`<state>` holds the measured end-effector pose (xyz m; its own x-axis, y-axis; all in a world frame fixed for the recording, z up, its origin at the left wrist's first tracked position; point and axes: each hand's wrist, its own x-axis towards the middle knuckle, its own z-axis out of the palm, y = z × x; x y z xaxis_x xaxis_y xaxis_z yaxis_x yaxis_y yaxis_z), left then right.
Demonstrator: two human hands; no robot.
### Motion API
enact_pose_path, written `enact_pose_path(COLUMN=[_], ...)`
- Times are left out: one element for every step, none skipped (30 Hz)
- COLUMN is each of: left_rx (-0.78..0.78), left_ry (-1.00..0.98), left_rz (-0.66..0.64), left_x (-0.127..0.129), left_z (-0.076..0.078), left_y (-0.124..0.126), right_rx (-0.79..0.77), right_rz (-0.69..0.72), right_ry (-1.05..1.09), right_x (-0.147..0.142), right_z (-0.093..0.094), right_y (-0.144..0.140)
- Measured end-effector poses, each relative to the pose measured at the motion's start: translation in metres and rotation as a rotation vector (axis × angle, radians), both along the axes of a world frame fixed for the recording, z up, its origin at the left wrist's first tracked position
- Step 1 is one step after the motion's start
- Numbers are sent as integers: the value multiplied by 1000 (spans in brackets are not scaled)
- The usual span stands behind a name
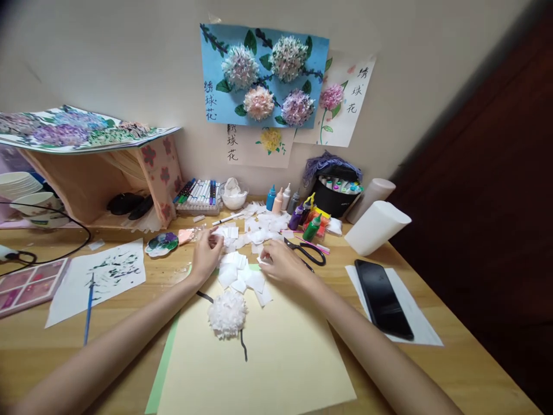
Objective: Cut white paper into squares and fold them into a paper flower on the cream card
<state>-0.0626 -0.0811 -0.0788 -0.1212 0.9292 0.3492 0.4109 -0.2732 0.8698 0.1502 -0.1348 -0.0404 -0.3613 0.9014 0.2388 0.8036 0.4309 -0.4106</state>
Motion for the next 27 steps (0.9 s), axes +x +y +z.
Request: enact_pose_path(left_rx=[49,87,114,134,155,177,200,220,235,246,253,255,255,251,247,241,235,227,219,210,200,192,186,184,184,183,181], left_ry=[52,94,125,149,169,188,208,229,252,278,307,339,373,404,431,449,457,456,447,434,422,410,399,392,385,379,373], left_rz=[38,64,65,38,-10,-72,-139,-208,-275,-346,-416,-483,-541,-589,-628,-659,-685,-705,-720,-730,-734,-734,-730,-724,-718,-710,-700], left_x=[0,1,1,2,2,3,4,4,5,5,6,6,6,7,7,7,8,8,8,9,9,9,10,10,10,11,11], left_z=[3,5,8,10,12,14,16,17,18,19,20,20,20,19,19,18,18,18,17,17,17,17,17,16,16,16,16], left_y=[-3,-6,-9,-12,-15,-18,-21,-24,-26,-28,-29,-30,-31,-31,-31,-30,-30,-29,-29,-28,-28,-28,-27,-27,-27,-27,-27], right_rx=[14,32,50,68,85,98,104,104,96,83,58,28,-3,-32,-57,-75,-87,-97,-112,-128,-144,-159,-174,-187,-199,-209,-220], right_rz=[-31,-66,-102,-133,-156,-173,-183,-186,-186,-188,-192,-200,-212,-224,-231,-232,-230,-227,-219,-212,-205,-200,-196,-195,-197,-200,-202], right_ry=[-15,-27,-34,-37,-36,-26,-4,37,98,179,273,374,474,564,641,703,754,794,826,853,873,889,901,910,920,929,935], right_x=[0,0,-2,-4,-5,-7,-8,-9,-10,-11,-11,-12,-14,-15,-17,-19,-20,-22,-23,-25,-26,-27,-27,-28,-28,-28,-29], right_z=[-5,-9,-13,-16,-18,-19,-20,-20,-20,-20,-21,-22,-23,-25,-28,-30,-32,-34,-36,-37,-38,-38,-38,-38,-38,-38,-38], right_y=[-9,-15,-18,-20,-20,-20,-20,-20,-21,-21,-22,-23,-24,-25,-25,-26,-26,-26,-26,-26,-27,-27,-28,-29,-29,-30,-30])
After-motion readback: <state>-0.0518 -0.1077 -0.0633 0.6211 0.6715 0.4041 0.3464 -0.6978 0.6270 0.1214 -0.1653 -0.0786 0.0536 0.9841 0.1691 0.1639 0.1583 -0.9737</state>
